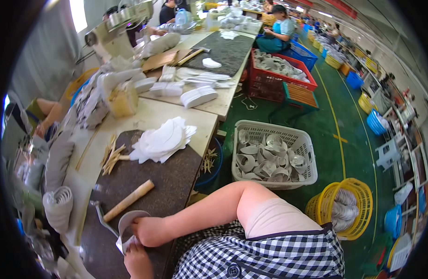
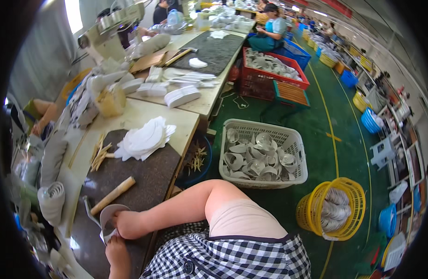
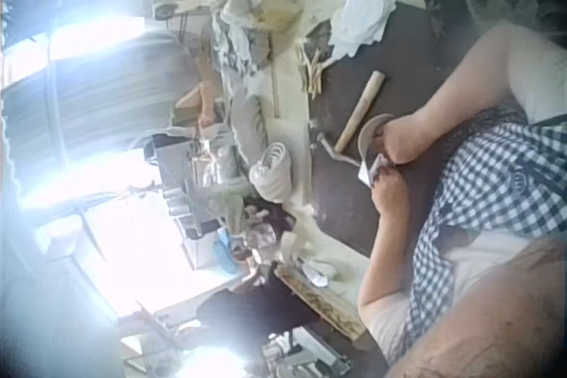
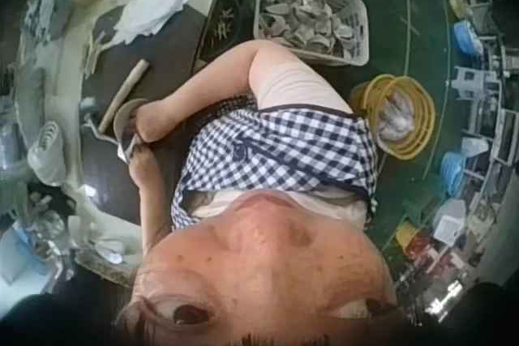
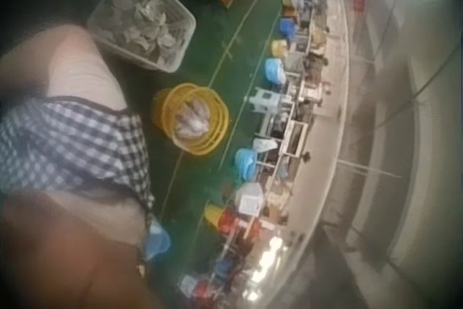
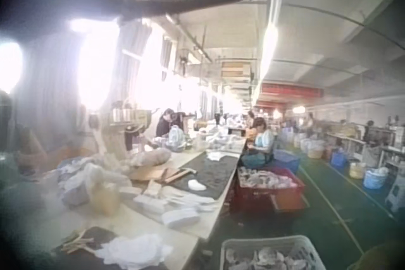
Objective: The person assembles shoe upper components by folding and shaping them by hand, taps them with a hammer, inserts lining pieces, trims excess material with snips, and presses the interior edges with a wooden tool.
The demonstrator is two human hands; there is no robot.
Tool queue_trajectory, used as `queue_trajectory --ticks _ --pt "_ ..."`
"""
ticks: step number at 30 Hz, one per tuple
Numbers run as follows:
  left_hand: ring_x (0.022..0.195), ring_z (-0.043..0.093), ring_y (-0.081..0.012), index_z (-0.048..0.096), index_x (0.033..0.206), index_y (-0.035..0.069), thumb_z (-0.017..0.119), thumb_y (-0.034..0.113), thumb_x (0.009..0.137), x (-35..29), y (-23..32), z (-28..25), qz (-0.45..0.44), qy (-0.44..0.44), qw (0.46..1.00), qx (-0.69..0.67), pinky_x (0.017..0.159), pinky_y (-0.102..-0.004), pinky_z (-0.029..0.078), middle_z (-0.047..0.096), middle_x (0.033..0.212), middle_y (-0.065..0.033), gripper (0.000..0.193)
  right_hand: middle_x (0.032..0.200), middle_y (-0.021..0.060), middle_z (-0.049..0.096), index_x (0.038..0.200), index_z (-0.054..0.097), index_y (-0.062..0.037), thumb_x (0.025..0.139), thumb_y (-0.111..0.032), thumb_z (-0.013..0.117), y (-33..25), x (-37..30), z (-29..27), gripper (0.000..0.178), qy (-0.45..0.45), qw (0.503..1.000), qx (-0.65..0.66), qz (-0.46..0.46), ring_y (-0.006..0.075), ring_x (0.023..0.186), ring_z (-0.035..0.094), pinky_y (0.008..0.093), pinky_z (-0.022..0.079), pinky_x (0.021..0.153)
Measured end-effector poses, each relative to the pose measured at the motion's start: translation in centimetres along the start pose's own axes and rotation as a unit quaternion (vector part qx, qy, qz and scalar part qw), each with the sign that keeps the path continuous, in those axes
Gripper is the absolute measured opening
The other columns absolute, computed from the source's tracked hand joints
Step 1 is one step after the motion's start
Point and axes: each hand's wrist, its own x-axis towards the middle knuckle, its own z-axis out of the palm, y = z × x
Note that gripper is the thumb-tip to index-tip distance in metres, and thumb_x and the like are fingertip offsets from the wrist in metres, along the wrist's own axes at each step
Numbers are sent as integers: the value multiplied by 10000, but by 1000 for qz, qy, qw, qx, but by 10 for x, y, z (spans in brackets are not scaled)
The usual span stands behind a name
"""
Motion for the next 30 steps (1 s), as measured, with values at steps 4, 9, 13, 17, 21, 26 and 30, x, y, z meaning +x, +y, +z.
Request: queue_trajectory --ticks 4,9,13,17,21,26,30 --pt "715 619 -192 490 1254 21 467 76 854 3 2 -39 119 -59 984 121 608 -261 515 591 872 -82 405 821 107 640 723 667 -37 749 -199 551 -6 -5 -8 201 -45 998 -8 36 280 879 541 397 413 803" --pt "674 604 -202 561 949 68 475 94 861 -1 -10 -31 136 49 986 80 588 -293 503 579 804 -66 126 841 129 652 752 685 -27 771 -196 545 -7 -1 3 220 -53 998 7 37 299 905 544 412 406 833" --pt "671 594 -211 533 859 91 476 108 876 4 -14 -23 87 89 991 46 596 -296 500 567 788 -79 62 835 108 660 753 691 -43 769 -209 541 -10 2 4 224 -57 997 -10 42 285 906 548 401 410 817" --pt "772 596 -305 557 957 23 509 77 833 7 -9 -10 8 140 990 -16 682 -379 491 589 916 -145 144 847 91 668 749 695 -60 771 -211 537 -12 2 6 219 -73 996 -31 40 266 896 557 386 413 802" --pt "862 581 -390 556 1031 -24 512 10 806 5 6 -28 21 161 976 -147 781 -431 473 586 1029 -191 232 837 91 661 752 685 -64 777 -201 533 -9 -3 6 207 -60 997 -34 39 257 873 570 383 417 788" --pt "788 628 -275 571 1025 10 557 156 876 15 19 -60 0 113 982 -149 663 -366 493 628 913 -161 209 799 87 637 740 642 -59 788 -186 525 -5 -2 9 178 33 997 -30 61 228 799 595 358 441 729" --pt "902 603 -335 557 1138 -20 472 59 845 4 -2 -9 -77 145 967 -194 790 -410 484 614 1023 -175 316 706 85 591 694 580 -60 759 -164 521 -1 4 8 136 123 992 -4 24 229 688 579 357 452 651"
